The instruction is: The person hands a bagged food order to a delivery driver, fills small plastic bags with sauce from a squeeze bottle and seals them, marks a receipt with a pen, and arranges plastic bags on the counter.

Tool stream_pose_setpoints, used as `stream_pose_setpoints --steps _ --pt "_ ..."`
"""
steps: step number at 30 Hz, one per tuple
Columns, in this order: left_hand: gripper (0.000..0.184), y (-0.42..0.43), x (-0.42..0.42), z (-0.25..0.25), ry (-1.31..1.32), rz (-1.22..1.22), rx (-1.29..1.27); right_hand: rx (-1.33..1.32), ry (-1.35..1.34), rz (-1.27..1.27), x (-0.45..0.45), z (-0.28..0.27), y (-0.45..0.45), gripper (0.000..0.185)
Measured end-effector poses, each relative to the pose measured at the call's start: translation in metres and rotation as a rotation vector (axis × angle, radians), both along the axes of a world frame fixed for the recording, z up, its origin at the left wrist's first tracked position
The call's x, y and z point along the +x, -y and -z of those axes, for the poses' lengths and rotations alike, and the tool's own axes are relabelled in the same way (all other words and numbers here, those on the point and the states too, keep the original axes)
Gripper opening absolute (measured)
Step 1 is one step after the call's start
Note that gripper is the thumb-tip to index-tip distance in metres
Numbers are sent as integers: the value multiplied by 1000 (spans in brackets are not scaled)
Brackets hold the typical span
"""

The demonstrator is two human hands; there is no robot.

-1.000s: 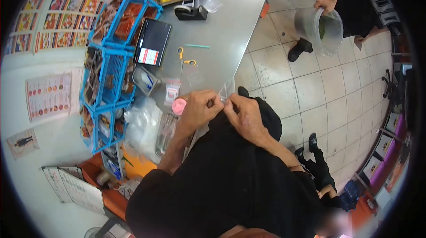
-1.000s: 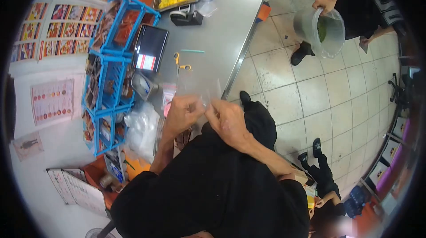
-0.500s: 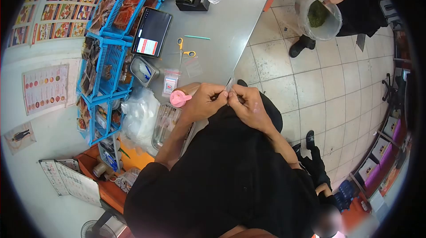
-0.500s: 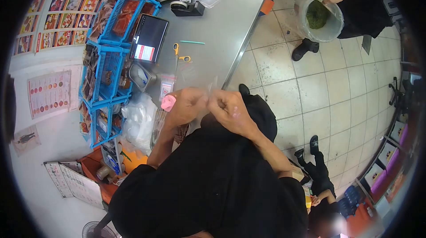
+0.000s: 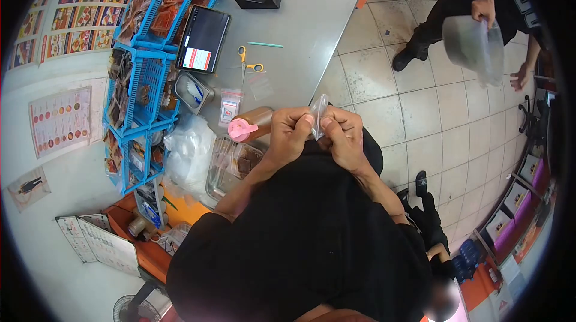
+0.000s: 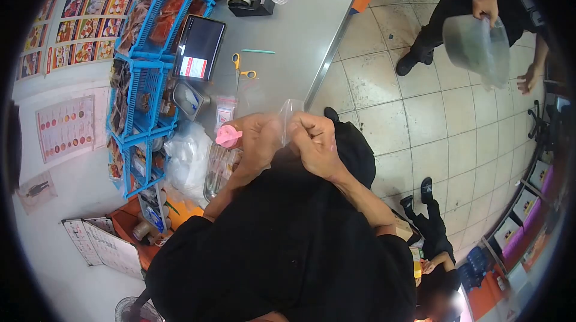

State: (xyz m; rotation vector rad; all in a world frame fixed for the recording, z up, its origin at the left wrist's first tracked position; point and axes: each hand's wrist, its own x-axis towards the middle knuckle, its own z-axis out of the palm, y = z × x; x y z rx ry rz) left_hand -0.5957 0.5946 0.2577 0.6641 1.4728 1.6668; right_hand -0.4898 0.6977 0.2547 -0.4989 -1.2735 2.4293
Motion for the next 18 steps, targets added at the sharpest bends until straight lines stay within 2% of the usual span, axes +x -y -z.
stream_pose_setpoints --steps 1,3,5,7,8,10,12,14,16,18 --pt "35 -4 -2 -3 -13 8 -22 0 0 1 -2 2 -2 28" --pt "33 -8 -6 -17 -54 58 -88 349 30 47 -6 7 -4 28" --pt "31 -11 -10 -21 -90 111 -153 403 45 35 -6 -1 -7 27" --pt "26 -10 -14 -14 -346 76 -131 452 62 25 -6 -6 -8 26" --pt "26 -11 -15 -14 -344 78 -131 498 113 4 -6 -6 -9 25" --pt "22 -10 -22 -19 -506 125 -141 545 161 -19 -8 -11 -12 23" --pt "22 -6 -33 -23 -587 214 -151 711 200 -9 -9 -19 -12 20" --pt "22 -5 -34 -27 -660 303 -162 698 157 -39 -8 -17 -13 20" --pt "22 -5 -33 -31 -522 272 -123 686 111 -64 -7 -15 -13 21" --pt "22 -3 -27 -27 -446 213 -55 368 22 -149 -5 -16 -13 22"
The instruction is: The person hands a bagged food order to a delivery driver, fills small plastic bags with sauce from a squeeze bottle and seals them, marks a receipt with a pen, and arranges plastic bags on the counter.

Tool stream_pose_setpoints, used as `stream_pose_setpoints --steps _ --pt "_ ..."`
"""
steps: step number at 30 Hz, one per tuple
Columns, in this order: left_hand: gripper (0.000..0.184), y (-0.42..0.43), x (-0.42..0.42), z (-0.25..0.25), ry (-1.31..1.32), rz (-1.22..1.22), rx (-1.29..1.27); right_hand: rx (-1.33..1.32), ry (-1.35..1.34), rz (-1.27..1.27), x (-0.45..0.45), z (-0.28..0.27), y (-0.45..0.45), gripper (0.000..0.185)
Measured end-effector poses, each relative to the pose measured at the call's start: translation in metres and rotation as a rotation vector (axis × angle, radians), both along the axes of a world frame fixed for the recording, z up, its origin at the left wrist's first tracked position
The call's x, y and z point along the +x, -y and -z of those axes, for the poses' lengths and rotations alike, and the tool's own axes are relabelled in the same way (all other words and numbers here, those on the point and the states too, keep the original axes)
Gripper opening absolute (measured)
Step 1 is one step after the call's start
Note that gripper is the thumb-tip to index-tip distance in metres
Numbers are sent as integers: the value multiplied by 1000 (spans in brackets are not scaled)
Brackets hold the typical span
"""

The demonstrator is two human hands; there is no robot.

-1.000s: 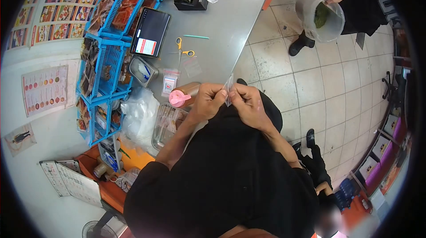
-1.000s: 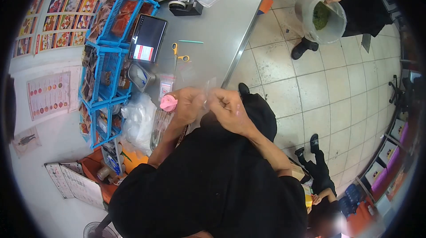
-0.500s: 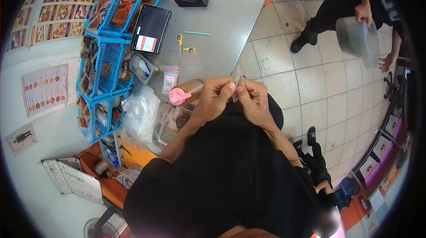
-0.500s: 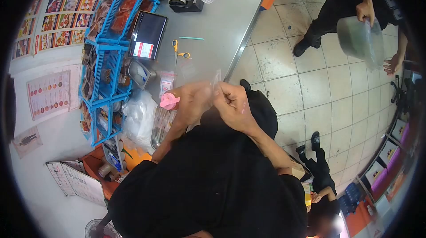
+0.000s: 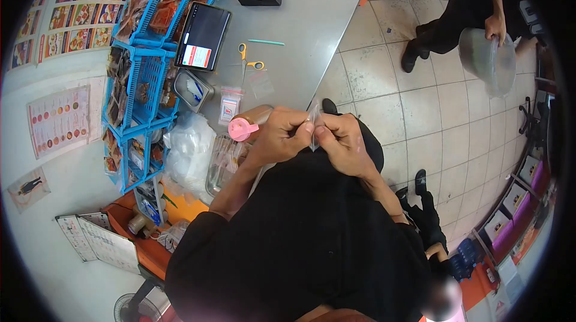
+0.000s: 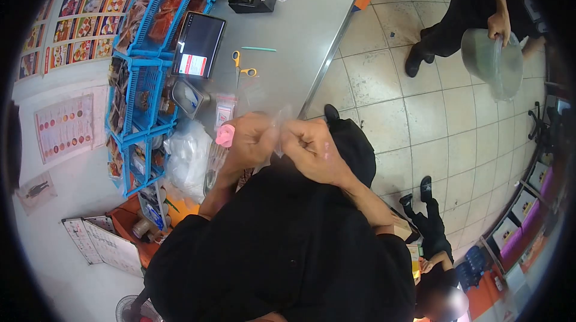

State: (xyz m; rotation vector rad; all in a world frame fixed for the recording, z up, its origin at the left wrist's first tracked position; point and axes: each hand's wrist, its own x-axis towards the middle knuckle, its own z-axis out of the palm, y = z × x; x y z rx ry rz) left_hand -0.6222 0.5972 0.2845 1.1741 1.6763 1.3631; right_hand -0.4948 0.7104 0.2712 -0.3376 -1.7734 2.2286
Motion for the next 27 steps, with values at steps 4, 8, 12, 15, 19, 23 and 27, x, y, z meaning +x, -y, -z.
stream_pose_setpoints --steps 4,8,12,15,19,23,27 --pt "24 -2 7 5 124 -69 130 -62 -49 46 0 -4 1 24" --pt "29 -7 17 0 124 -105 148 -361 -140 84 -1 -4 5 31" --pt "36 -10 28 7 751 -352 171 -706 -170 45 -5 -2 3 35" --pt "35 -10 24 8 566 -372 190 -310 -58 91 -3 4 -1 31" --pt "30 -6 12 9 -2 -348 133 87 60 167 -6 1 -4 9" --pt "26 -8 8 -13 -203 -227 1 313 93 252 -12 -16 -8 36" --pt "25 1 8 -3 -352 -79 -34 411 158 31 -14 -5 -13 42"
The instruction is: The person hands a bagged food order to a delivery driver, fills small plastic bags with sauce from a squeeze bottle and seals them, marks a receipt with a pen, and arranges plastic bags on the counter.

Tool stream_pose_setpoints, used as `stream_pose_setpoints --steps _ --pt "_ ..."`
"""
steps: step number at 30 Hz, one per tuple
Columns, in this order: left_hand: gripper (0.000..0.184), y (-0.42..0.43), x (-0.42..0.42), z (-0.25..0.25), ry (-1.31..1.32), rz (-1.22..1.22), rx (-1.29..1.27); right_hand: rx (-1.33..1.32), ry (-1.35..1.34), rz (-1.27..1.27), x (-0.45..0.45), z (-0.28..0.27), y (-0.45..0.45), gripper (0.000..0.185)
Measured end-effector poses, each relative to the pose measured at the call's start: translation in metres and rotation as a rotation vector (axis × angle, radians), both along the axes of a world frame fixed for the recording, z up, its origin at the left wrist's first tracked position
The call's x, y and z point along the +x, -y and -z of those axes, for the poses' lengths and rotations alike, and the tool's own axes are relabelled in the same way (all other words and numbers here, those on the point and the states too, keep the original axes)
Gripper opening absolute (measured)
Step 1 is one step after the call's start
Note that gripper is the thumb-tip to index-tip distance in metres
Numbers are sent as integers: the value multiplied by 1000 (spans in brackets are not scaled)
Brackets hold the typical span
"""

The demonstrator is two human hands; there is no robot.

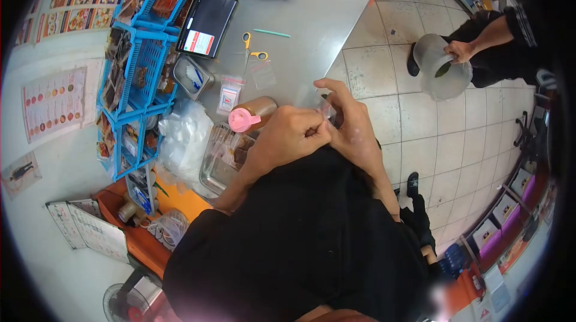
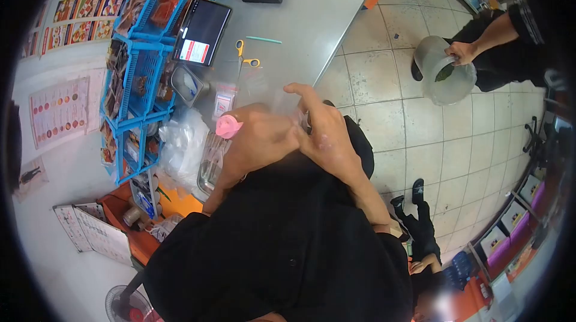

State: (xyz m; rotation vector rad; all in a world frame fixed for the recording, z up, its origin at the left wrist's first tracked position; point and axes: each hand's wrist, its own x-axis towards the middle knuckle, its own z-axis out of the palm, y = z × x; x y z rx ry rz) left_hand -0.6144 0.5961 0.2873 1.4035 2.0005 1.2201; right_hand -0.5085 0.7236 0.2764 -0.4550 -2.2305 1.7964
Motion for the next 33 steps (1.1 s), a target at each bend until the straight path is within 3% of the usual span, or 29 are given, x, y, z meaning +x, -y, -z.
stream_pose_setpoints --steps 4,7,8,9,12,15,18,21,27,33 --pt "21 23 3 -7 -64 1 -138 43 105 30 -8 9 4 38" --pt "17 31 -9 -35 48 31 -69 -106 116 125 -10 4 0 36" --pt "38 29 -9 -32 -52 -27 1 -208 110 34 -9 0 -4 37" --pt "38 28 -9 -29 -50 -46 -1 -311 105 -58 -9 -4 -5 39" --pt "66 28 -12 -13 -128 9 -11 -352 148 -167 -14 -8 2 46" --pt "66 37 -11 -9 -225 10 -26 -363 212 -252 -17 -7 4 47" --pt "64 43 -6 -8 -119 -53 -30 -330 172 -251 -20 7 11 43" --pt "63 48 -3 1 -172 -73 -1 -188 83 -298 -23 17 18 35" --pt "63 65 4 10 -197 -199 -21 -341 115 -291 -31 21 36 30" --pt "60 109 11 12 -129 -385 -7 -454 291 -538 -46 10 38 27"
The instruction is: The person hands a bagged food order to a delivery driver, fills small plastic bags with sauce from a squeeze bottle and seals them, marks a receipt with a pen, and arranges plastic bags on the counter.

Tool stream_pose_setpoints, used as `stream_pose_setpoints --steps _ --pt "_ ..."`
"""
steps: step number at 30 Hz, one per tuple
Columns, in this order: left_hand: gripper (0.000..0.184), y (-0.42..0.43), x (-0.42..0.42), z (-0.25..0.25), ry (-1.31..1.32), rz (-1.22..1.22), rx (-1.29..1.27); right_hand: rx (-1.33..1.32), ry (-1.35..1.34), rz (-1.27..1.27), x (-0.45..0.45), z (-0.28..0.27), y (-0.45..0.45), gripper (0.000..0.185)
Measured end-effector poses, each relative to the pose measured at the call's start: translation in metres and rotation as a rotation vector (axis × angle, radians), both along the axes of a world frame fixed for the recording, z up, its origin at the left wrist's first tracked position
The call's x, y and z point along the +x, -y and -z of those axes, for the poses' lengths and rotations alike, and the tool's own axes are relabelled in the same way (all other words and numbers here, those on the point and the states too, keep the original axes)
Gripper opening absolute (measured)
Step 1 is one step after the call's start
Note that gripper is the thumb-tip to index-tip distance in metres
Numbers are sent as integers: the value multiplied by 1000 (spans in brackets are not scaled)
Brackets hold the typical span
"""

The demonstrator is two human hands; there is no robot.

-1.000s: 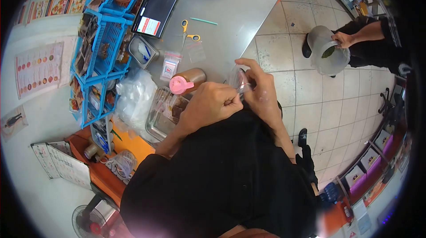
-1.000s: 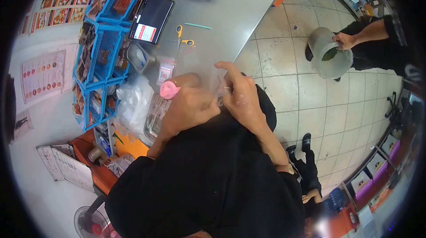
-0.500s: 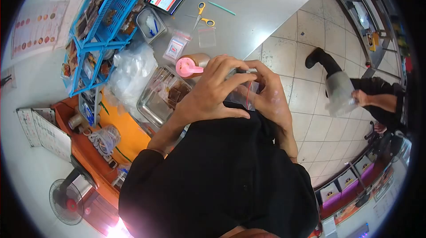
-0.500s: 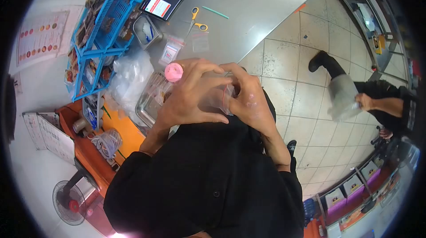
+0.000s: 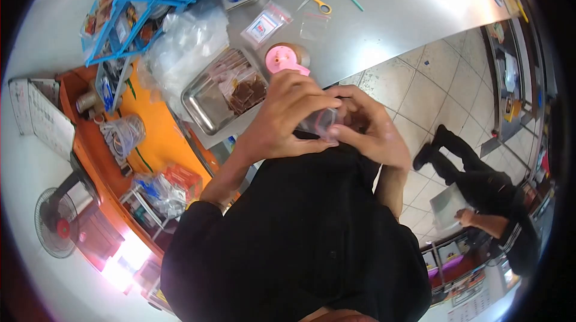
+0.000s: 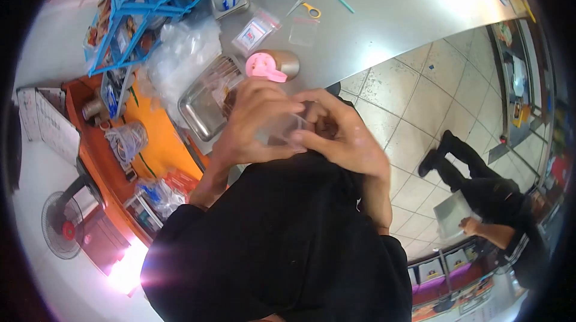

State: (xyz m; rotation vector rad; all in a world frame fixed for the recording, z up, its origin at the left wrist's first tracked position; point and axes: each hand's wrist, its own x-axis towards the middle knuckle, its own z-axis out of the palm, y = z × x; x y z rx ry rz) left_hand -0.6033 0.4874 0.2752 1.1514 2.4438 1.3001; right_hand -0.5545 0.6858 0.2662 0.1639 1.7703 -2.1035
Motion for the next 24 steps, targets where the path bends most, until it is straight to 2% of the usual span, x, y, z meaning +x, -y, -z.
stream_pose_setpoints --steps 2,3,4,6,8,9,11,12,14,15,18,19,20,21,22,24 --pt "61 26 5 -6 35 -119 45 -117 77 -143 -10 18 -19 27" --pt "63 39 8 -9 63 -215 91 -47 223 -195 -22 36 -25 41" --pt "63 51 11 -10 65 -231 89 -47 226 -210 -29 61 -15 41" --pt "67 72 19 -5 180 -513 182 -573 731 314 -34 120 12 66" --pt "68 91 22 5 108 -555 210 -739 1255 457 -50 154 48 81" --pt "70 97 23 10 34 -599 231 -734 1250 449 -53 172 58 81" --pt "69 100 32 11 85 -654 246 -1120 891 43 -59 193 81 75" --pt "68 102 38 10 144 -696 263 -1117 901 23 -69 197 90 75" --pt "67 105 44 12 166 -712 204 -1048 904 219 -88 197 103 66" --pt "66 105 46 13 189 -703 150 -934 845 273 -93 210 108 56" --pt "63 101 51 19 284 -779 234 -783 792 315 -85 167 108 59" --pt "63 99 50 18 281 -786 234 -827 863 284 -84 149 97 62" --pt "62 97 47 16 267 -776 209 -1082 814 166 -83 147 87 65" --pt "60 93 44 15 254 -762 187 -1012 779 191 -79 141 75 67" --pt "60 88 40 14 252 -761 194 -941 739 218 -76 110 63 69" --pt "58 76 32 12 316 -651 128 -999 644 218 -72 67 44 81"
